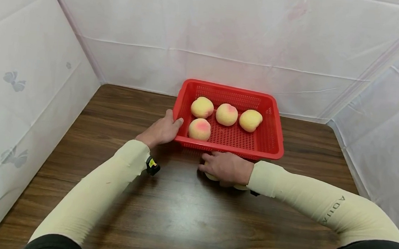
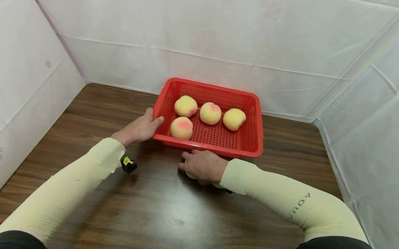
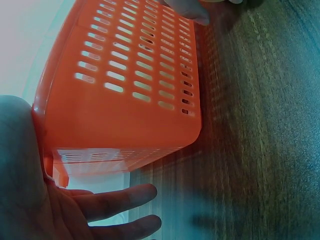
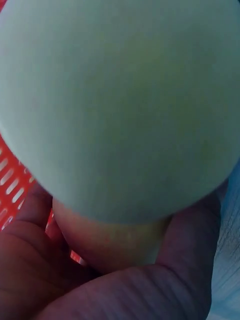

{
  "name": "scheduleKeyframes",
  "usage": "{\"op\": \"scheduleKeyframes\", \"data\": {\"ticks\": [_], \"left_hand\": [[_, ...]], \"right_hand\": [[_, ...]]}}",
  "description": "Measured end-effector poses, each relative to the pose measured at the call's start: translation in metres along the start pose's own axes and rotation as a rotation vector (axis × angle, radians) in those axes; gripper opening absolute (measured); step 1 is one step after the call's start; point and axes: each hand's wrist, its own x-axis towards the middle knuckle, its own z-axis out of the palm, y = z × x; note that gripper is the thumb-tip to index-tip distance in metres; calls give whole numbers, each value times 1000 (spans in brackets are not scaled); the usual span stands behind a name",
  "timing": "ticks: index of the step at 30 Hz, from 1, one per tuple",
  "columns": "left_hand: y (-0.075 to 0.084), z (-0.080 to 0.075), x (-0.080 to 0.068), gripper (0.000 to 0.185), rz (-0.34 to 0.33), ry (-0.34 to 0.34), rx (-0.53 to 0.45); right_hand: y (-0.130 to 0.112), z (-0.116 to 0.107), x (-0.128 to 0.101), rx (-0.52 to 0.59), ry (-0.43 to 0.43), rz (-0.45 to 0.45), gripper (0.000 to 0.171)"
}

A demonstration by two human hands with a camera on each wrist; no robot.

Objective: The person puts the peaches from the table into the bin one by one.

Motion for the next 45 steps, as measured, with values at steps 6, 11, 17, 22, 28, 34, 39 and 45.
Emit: {"op": "scheduleKeyframes", "data": {"ticks": [6,11,17,22,28,34,39,45], "left_hand": [[1,0,0,52,7,8,6],[2,1,-1,51,1,2,6],[2,1,0,52,-3,-9,-8],[1,1,0,53,0,-7,-2],[0,1,0,53,-9,-9,-3],[0,1,-1,54,-8,-18,-14],[0,0,-1,55,-14,-26,-24],[0,-1,-1,55,-14,-25,-25]], "right_hand": [[3,1,1,32,-1,-24,59],[2,2,2,78,-9,-58,60],[-1,-3,1,82,-8,-77,63],[-3,-8,-1,81,-1,-82,60],[-7,-19,-5,53,11,-112,61],[-9,-25,-9,25,9,-124,62],[-9,-33,-13,19,20,-130,63],[-10,-45,-18,-27,39,-128,62]]}}
